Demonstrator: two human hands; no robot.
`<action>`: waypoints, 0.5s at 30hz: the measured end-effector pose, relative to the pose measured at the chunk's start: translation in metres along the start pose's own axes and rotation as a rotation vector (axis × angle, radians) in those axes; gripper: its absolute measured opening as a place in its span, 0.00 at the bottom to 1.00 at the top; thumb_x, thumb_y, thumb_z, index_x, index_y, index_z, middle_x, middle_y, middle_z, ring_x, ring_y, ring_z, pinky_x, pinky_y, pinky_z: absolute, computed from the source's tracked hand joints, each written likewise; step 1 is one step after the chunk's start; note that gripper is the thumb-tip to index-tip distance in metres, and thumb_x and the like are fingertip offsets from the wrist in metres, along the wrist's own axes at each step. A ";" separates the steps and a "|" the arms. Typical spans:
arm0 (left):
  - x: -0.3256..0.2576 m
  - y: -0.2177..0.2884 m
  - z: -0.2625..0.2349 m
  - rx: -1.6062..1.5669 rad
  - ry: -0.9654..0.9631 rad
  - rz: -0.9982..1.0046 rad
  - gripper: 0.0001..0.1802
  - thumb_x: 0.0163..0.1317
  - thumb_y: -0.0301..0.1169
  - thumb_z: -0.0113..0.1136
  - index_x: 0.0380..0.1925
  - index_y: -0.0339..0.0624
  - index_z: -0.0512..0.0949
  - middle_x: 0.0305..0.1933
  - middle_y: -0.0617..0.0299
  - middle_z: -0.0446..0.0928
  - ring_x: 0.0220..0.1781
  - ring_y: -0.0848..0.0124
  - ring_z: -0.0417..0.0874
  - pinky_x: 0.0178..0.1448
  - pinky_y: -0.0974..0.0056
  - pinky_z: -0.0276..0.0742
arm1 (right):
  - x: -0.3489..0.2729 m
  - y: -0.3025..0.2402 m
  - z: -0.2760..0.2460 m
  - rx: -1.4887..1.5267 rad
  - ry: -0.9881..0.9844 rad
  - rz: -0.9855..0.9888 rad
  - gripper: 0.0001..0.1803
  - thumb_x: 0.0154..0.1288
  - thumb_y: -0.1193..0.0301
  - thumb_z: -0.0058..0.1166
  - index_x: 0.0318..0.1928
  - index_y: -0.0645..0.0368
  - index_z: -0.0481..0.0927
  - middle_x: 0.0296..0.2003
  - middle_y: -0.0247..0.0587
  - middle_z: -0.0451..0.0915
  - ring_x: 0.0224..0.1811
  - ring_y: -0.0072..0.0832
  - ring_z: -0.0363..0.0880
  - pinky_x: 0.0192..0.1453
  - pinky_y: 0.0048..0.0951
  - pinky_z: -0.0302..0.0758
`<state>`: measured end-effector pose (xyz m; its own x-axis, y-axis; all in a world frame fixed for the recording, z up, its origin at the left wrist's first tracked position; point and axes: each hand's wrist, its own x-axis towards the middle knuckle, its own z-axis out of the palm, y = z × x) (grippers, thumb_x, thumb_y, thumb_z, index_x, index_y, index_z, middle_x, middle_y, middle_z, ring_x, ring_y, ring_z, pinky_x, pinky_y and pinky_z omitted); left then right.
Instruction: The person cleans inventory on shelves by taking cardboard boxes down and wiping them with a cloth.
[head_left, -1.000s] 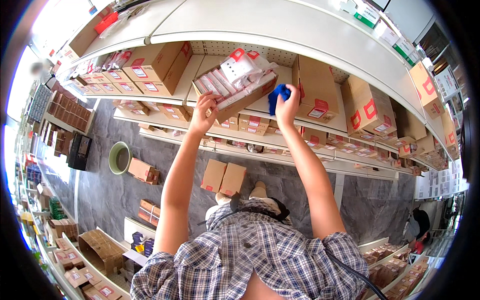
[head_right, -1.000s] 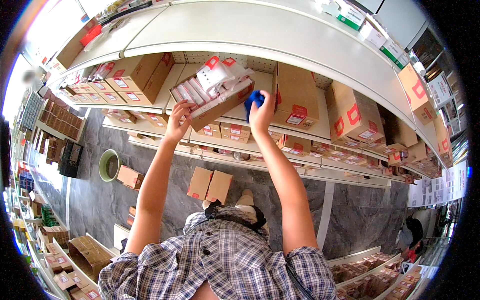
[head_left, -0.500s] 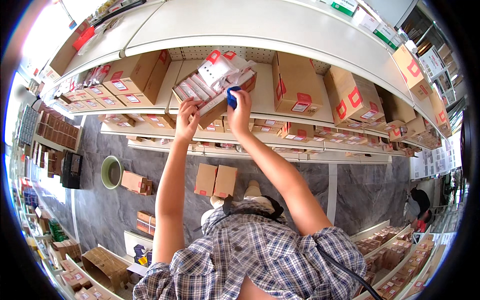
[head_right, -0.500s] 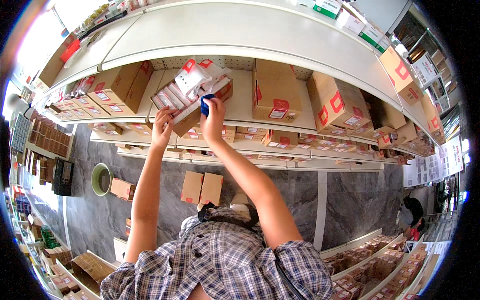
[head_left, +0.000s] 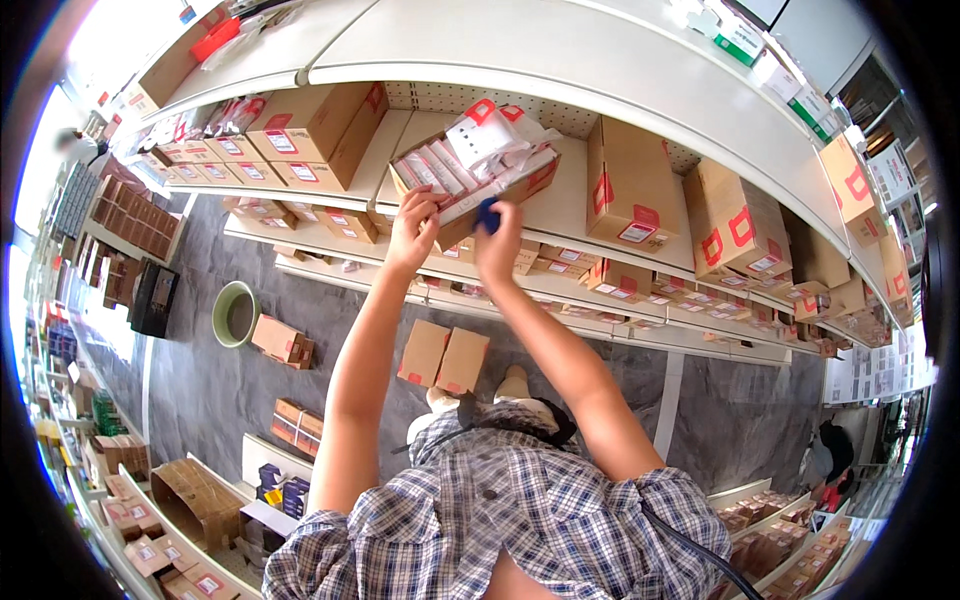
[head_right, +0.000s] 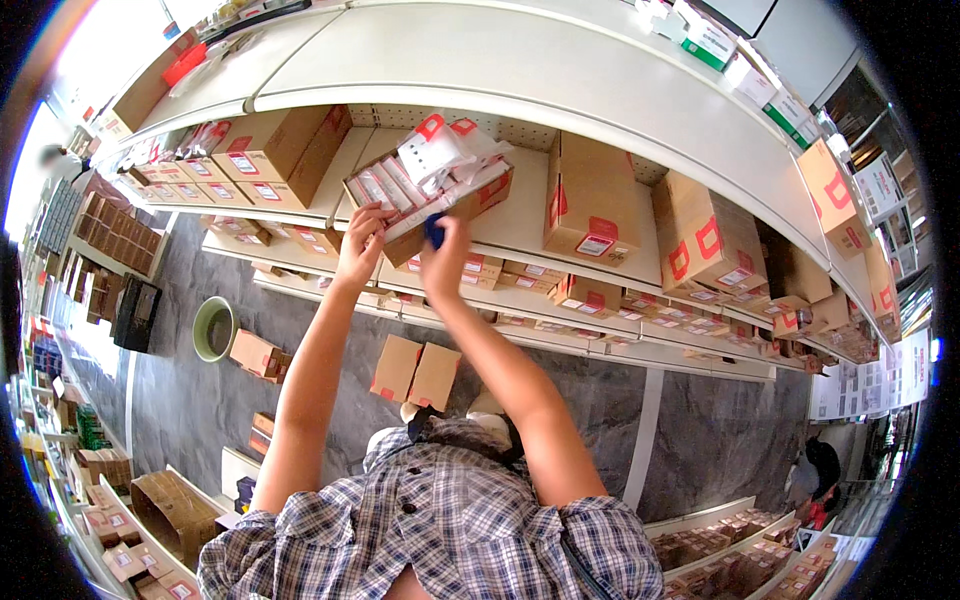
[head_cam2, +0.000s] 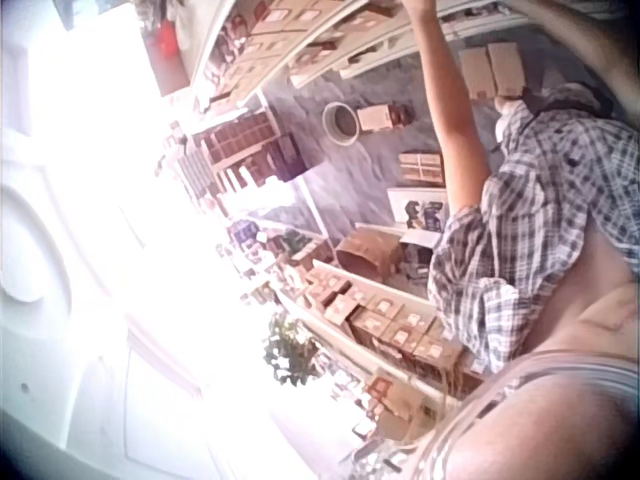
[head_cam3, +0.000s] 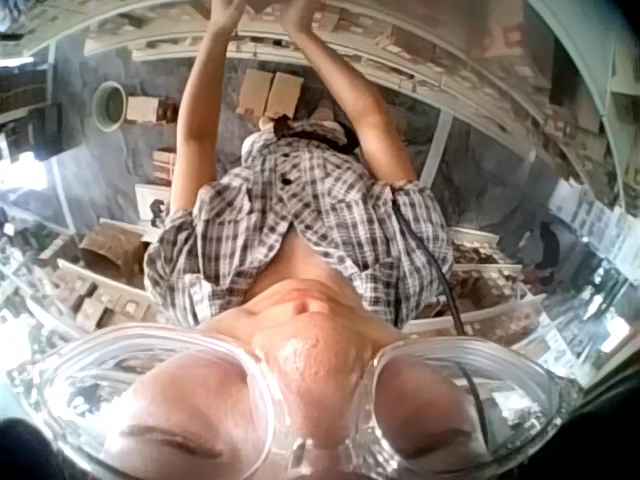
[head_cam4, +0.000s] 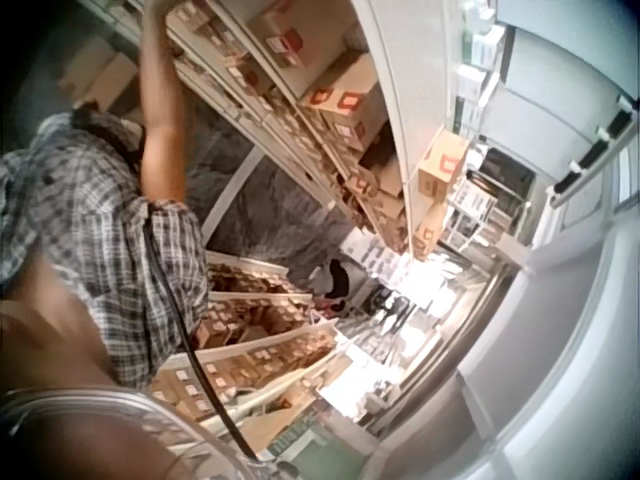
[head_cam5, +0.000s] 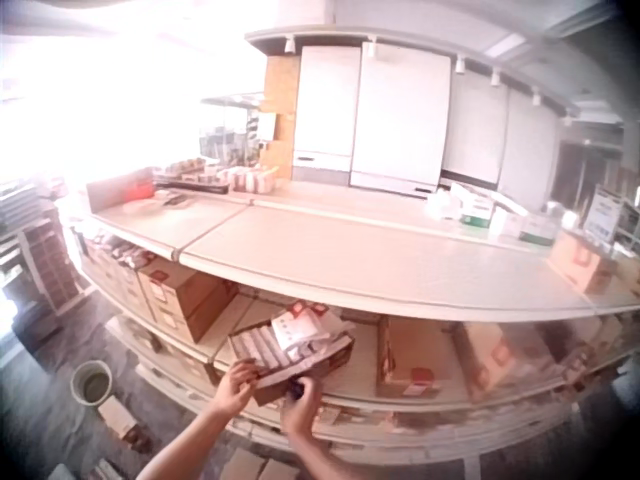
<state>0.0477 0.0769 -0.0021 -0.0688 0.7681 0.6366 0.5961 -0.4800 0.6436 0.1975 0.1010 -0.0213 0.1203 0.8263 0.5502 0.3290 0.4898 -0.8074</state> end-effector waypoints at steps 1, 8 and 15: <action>0.001 -0.001 0.000 0.006 -0.007 0.001 0.04 0.51 0.23 0.51 0.25 0.32 0.73 0.44 0.52 0.79 0.58 0.50 0.70 0.60 0.53 0.66 | -0.013 -0.009 0.000 0.033 -0.080 -0.110 0.19 0.44 0.87 0.53 0.40 0.62 0.70 0.39 0.52 0.72 0.46 0.50 0.70 0.52 0.42 0.66; 0.001 0.001 -0.003 -0.005 -0.013 -0.022 0.05 0.54 0.25 0.51 0.25 0.33 0.74 0.45 0.54 0.79 0.58 0.51 0.70 0.61 0.54 0.66 | -0.012 -0.006 -0.011 0.043 -0.297 -0.279 0.23 0.40 0.89 0.50 0.41 0.61 0.69 0.41 0.51 0.69 0.48 0.50 0.68 0.54 0.44 0.65; 0.000 0.000 0.003 0.002 0.018 -0.022 0.04 0.51 0.23 0.51 0.25 0.33 0.74 0.44 0.54 0.80 0.58 0.51 0.71 0.60 0.55 0.67 | -0.013 0.004 0.000 -0.025 -0.077 -0.177 0.23 0.41 0.88 0.52 0.42 0.61 0.69 0.42 0.52 0.69 0.48 0.49 0.68 0.55 0.44 0.65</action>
<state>0.0503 0.0783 -0.0033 -0.0968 0.7708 0.6297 0.5955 -0.4620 0.6572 0.1972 0.0919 -0.0315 -0.0133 0.7471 0.6645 0.3619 0.6231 -0.6933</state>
